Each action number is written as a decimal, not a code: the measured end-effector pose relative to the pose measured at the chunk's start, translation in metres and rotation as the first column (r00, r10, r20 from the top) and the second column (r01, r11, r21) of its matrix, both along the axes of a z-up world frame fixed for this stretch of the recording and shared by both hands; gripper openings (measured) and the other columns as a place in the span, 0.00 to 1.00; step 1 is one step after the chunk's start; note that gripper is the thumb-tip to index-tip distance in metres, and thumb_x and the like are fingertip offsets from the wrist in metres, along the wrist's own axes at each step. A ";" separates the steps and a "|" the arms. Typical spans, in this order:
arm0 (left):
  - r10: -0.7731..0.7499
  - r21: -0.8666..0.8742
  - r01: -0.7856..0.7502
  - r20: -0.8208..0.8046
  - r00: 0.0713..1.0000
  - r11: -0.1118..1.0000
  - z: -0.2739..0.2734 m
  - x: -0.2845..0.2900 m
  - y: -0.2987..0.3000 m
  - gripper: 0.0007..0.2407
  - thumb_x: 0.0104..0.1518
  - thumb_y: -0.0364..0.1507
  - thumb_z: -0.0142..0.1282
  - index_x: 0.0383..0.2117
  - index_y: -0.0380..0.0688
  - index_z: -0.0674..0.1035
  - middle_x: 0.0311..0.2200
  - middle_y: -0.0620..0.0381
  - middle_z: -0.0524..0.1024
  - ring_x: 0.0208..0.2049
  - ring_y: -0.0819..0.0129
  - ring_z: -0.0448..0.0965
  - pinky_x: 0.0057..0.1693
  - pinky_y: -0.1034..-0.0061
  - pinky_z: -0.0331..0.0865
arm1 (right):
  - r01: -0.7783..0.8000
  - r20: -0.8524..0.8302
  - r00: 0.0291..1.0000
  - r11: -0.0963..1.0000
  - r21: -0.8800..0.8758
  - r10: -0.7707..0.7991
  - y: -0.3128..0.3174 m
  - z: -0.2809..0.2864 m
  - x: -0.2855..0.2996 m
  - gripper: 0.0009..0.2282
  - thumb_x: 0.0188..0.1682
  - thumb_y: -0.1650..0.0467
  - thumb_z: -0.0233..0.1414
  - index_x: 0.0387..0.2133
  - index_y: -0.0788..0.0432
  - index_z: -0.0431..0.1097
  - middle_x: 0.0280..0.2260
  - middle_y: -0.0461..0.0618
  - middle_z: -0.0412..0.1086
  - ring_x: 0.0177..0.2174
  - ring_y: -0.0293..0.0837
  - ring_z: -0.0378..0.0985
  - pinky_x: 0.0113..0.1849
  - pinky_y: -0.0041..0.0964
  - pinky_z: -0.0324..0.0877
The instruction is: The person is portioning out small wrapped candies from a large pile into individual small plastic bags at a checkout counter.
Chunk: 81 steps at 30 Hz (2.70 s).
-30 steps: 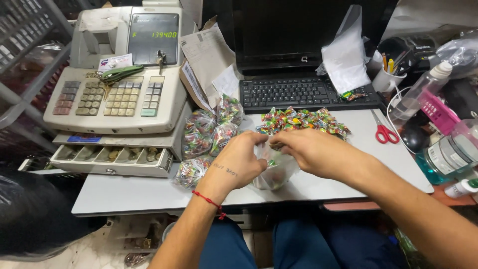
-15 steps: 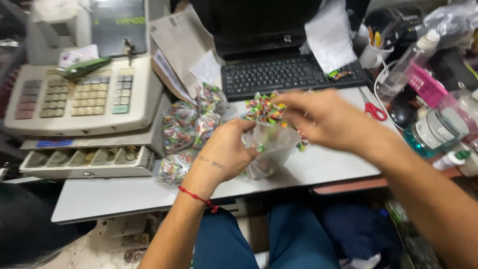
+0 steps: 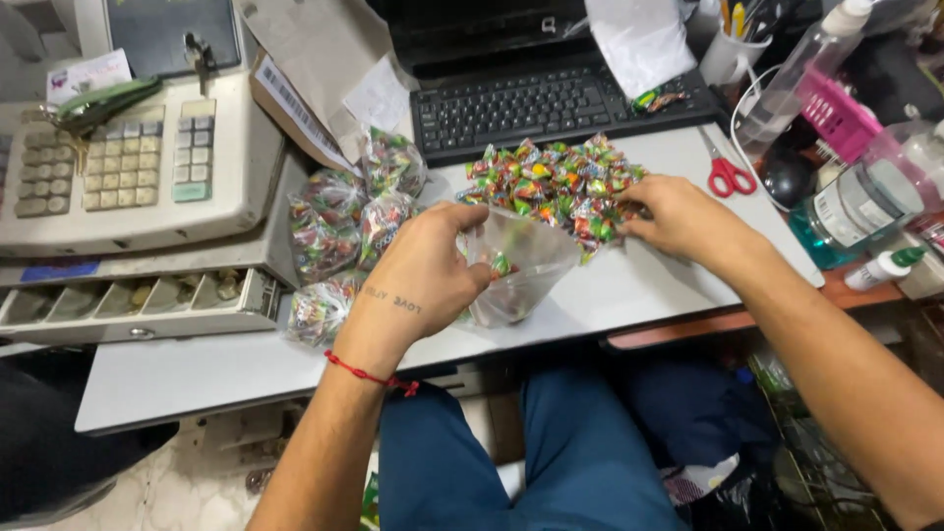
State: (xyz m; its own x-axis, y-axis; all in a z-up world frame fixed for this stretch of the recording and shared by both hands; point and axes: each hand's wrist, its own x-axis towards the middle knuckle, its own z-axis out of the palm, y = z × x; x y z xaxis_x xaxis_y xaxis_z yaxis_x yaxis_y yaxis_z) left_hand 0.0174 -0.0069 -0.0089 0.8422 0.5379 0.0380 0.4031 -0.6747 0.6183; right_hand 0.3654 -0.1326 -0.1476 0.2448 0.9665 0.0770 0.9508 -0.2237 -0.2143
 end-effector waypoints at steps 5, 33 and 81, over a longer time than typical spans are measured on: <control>0.026 -0.046 -0.027 -0.038 0.999 0.999 0.006 -0.004 -0.001 0.25 0.50 0.28 0.55 0.59 0.40 0.73 0.55 0.51 0.75 0.43 0.57 0.81 0.54 0.64 0.69 | 0.127 0.051 0.991 0.988 -0.088 -0.123 -0.011 0.043 -0.027 0.18 0.45 0.67 0.54 0.50 0.55 0.73 0.41 0.55 0.77 0.42 0.58 0.78 0.44 0.53 0.71; -0.024 0.040 0.021 0.083 0.996 0.999 -0.009 -0.001 0.007 0.26 0.45 0.30 0.58 0.55 0.38 0.76 0.49 0.49 0.78 0.51 0.53 0.77 0.56 0.66 0.66 | -0.373 -0.115 0.877 0.813 0.447 0.466 0.010 0.180 -0.151 0.17 0.47 0.75 0.61 0.50 0.60 0.71 0.34 0.49 0.76 0.34 0.41 0.79 0.37 0.35 0.74; -0.021 -0.112 0.022 0.006 1.000 0.993 0.005 -0.011 0.006 0.26 0.47 0.29 0.59 0.58 0.40 0.75 0.52 0.46 0.78 0.57 0.47 0.75 0.61 0.56 0.69 | -0.264 -0.362 0.835 0.879 0.396 0.414 0.020 0.166 -0.190 0.07 0.45 0.76 0.61 0.34 0.55 0.82 0.28 0.50 0.81 0.31 0.48 0.85 0.35 0.40 0.76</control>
